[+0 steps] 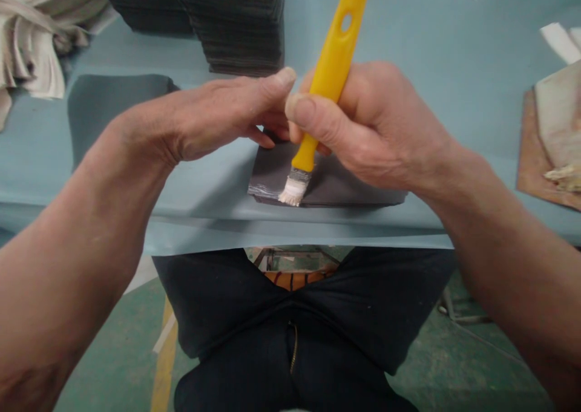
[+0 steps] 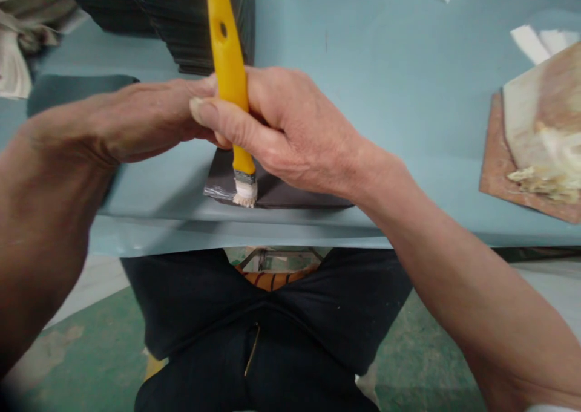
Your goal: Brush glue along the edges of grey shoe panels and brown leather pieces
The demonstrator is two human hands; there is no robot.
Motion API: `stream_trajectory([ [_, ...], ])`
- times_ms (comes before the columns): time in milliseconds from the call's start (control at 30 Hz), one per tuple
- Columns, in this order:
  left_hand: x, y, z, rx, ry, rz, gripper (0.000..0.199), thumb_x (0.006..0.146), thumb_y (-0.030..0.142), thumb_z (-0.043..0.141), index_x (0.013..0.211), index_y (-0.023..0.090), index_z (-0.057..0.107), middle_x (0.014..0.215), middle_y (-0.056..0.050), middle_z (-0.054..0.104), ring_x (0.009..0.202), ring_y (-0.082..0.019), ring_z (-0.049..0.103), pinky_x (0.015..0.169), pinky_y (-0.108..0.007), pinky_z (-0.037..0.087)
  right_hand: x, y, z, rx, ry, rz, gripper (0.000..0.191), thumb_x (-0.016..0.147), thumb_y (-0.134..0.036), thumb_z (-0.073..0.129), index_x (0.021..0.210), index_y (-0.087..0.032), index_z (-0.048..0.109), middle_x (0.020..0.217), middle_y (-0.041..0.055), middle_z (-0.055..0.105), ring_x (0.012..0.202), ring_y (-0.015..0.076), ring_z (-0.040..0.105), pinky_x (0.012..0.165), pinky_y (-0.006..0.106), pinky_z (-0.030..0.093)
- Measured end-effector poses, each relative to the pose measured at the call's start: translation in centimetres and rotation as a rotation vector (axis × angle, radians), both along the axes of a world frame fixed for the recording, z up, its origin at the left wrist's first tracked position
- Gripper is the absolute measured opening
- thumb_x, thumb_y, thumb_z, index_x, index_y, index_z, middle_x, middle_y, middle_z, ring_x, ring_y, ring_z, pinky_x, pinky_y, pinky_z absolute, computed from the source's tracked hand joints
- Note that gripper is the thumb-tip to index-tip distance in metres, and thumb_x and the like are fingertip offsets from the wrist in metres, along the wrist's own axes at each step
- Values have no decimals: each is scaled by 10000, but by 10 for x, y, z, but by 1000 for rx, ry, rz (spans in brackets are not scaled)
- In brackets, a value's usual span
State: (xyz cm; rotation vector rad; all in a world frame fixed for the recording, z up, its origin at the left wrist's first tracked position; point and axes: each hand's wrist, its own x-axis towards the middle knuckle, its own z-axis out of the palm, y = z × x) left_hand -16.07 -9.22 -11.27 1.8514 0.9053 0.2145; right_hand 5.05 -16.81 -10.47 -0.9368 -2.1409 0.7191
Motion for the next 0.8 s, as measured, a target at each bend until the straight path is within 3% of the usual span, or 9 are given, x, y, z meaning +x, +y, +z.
stream_trajectory([
  [100,-4,3,-6,-30,-26,-57,658,1120,657,338,1343,221,777,1349,-57,776,1232,-280,719,1035,-378,576,14,0,2,17,-129,-84,426,1079,-456,525,749,-231,670,647,0,575,599,158,498,622,338,358],
  [233,-7,5,-9,-82,-11,-48,701,1080,752,362,1427,274,740,1481,-46,726,1360,-288,676,1048,-349,563,27,-3,6,44,-168,-167,460,1043,-518,549,697,-234,655,636,29,591,580,174,498,573,349,344],
  [400,-7,2,-6,-81,-7,-1,683,1058,761,406,1384,279,763,1433,-38,752,1355,-288,685,1048,-336,562,27,-7,2,3,-48,-186,417,1012,-577,617,761,-255,706,696,28,662,613,184,555,620,350,453],
  [633,-7,1,-8,-69,23,44,701,1055,753,398,1380,251,764,1394,-25,767,1360,-307,690,1150,-410,548,54,-12,5,-14,-101,-182,602,963,-799,602,667,-280,683,587,37,605,537,182,499,568,386,378],
  [800,-9,3,-8,-56,35,29,700,1057,762,389,1384,271,766,1434,-26,757,1348,-294,694,1141,-399,546,49,-20,6,3,-18,-208,514,1042,-677,579,751,-270,698,741,31,689,614,173,558,661,360,450],
])
